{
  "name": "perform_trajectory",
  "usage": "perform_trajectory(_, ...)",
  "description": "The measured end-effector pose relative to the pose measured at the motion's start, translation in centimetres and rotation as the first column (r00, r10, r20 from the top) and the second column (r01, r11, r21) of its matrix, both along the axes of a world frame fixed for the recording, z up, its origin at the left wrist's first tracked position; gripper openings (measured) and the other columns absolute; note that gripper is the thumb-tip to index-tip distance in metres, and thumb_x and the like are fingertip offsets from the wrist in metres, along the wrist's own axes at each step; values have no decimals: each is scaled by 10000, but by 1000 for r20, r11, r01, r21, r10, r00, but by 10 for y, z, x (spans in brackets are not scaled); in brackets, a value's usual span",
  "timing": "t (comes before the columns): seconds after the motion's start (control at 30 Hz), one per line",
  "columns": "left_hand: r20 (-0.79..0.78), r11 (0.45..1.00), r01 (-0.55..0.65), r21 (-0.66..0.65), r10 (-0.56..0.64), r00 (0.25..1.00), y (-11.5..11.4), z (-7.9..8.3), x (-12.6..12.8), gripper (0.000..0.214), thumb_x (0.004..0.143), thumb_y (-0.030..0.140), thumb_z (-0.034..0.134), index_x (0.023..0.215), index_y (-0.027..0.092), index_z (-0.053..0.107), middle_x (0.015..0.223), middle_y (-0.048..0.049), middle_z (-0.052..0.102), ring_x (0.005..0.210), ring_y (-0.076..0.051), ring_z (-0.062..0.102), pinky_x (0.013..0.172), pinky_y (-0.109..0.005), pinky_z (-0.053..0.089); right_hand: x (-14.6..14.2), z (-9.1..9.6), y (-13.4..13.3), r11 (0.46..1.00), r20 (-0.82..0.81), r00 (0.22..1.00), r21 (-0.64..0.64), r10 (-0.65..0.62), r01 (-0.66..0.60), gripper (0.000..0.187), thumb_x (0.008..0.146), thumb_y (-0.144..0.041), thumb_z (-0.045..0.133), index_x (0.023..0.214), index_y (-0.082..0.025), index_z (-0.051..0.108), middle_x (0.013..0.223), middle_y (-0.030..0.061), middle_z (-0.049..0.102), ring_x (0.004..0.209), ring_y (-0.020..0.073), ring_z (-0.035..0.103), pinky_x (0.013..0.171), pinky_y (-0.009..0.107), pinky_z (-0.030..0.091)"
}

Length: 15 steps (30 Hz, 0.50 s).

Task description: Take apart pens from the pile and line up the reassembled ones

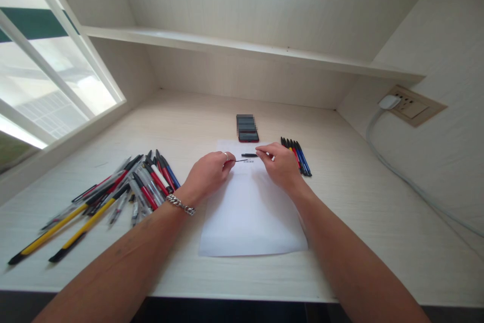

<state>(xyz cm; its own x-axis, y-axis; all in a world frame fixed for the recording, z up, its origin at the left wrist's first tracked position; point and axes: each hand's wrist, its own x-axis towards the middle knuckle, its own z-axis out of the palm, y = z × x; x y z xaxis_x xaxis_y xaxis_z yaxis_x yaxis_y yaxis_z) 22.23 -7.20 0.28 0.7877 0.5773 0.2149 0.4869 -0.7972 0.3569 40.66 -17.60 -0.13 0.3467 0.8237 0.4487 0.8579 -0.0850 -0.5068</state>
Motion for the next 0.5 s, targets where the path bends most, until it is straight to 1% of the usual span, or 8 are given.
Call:
perform_trajectory(0.07,10,1000,12,3,-12,1000,-2,-1,1,269,925,321,424,985,229,670,882,-54,688,815,-207,612,729,-302,446,-4,3,-4,999,24,999,7,46,-47,195,895,-284,565,969,-240,740,969,46,702,909,189,592,815,304,436)
perform_trajectory(0.23,31,999,32,16,-33,999,-6,-4,3,267,931,318,421,990,236,668,867,-57,673,805,-205,607,727,-307,453,-14,5,-9,990,126,986,-102,109,-97,174,882,-278,588,940,-266,751,953,39,696,907,201,558,804,316,424)
perform_trajectory(0.37,32,999,49,16,-49,998,-7,-4,4,267,931,315,425,1008,241,670,870,-59,673,818,-205,610,748,-311,459,-15,7,-10,987,140,984,-134,109,-90,181,886,-249,573,912,-254,752,910,45,688,884,200,548,786,312,414)
perform_trajectory(0.5,34,999,34,21,-35,999,-4,-3,3,269,931,313,423,1006,232,669,888,-60,680,831,-206,613,747,-307,457,-6,8,-12,991,102,992,-120,72,-59,196,882,-206,558,868,-249,748,899,42,690,887,199,547,790,310,410)
